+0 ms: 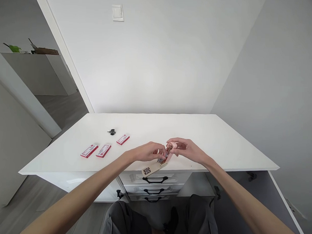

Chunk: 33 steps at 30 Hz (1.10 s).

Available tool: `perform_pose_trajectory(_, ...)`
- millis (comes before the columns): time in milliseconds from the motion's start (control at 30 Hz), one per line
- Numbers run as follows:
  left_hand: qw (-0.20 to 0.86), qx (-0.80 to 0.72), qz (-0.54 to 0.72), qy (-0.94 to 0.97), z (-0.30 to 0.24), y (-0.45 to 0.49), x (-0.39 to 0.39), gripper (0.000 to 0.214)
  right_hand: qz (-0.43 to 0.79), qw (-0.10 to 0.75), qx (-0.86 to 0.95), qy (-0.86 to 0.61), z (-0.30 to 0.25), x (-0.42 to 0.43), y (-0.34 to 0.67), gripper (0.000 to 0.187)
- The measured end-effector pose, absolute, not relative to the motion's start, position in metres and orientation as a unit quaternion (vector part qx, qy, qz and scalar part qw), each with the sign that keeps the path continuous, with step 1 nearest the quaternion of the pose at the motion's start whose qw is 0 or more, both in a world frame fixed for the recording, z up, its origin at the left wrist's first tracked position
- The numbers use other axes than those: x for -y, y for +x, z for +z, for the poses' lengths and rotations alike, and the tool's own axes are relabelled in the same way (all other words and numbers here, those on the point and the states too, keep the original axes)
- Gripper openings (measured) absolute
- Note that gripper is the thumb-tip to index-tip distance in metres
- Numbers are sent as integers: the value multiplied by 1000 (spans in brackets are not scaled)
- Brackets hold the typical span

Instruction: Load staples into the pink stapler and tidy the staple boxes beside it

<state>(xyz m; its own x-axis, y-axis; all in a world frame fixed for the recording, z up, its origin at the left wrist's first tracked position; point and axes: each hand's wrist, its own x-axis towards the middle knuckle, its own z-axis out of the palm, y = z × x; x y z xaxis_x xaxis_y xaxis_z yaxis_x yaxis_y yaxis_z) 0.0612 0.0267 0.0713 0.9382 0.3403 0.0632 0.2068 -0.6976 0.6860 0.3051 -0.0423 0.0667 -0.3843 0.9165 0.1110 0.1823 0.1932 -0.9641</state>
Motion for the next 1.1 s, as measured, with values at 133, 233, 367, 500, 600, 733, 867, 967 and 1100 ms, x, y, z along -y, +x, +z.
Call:
perform_pose_trajectory(133, 345, -151, 89, 922, 73, 59, -25, 19, 487, 377, 672, -412, 67, 44, 306, 40)
perform_pose_trajectory(233, 340, -158, 75, 924, 76, 57, -26, 16, 483, 378, 673, -414, 69, 44, 306, 40)
perform_pose_trajectory(367, 322, -161, 58, 931, 80, 57, -28, 18, 481, 378, 672, -417, 71, 44, 305, 40)
perform_pose_trajectory(500, 313, -153, 63, 935, 81, 59, -29, 15, 480, 374, 673, -420, 71, 44, 304, 40)
perform_pose_trajectory(600, 314, -150, 65, 935, 80, 59, -29, 13, 477, 371, 675, -422, 72, 44, 304, 41)
perform_pose_trajectory(733, 319, -150, 65, 934, 79, 60, -30, 12, 471, 366, 679, -427, 72, 44, 304, 42)
perform_pose_trajectory(867, 319, -143, 68, 934, 81, 59, -29, 9, 452, 365, 688, -435, 73, 45, 303, 41)
perform_pose_trajectory(967, 318, -142, 75, 935, 81, 57, -27, 10, 424, 358, 701, -447, 76, 46, 301, 43)
perform_pose_trajectory(1100, 321, -151, 86, 931, 78, 56, -26, 12, 397, 343, 716, -460, 78, 46, 299, 45)
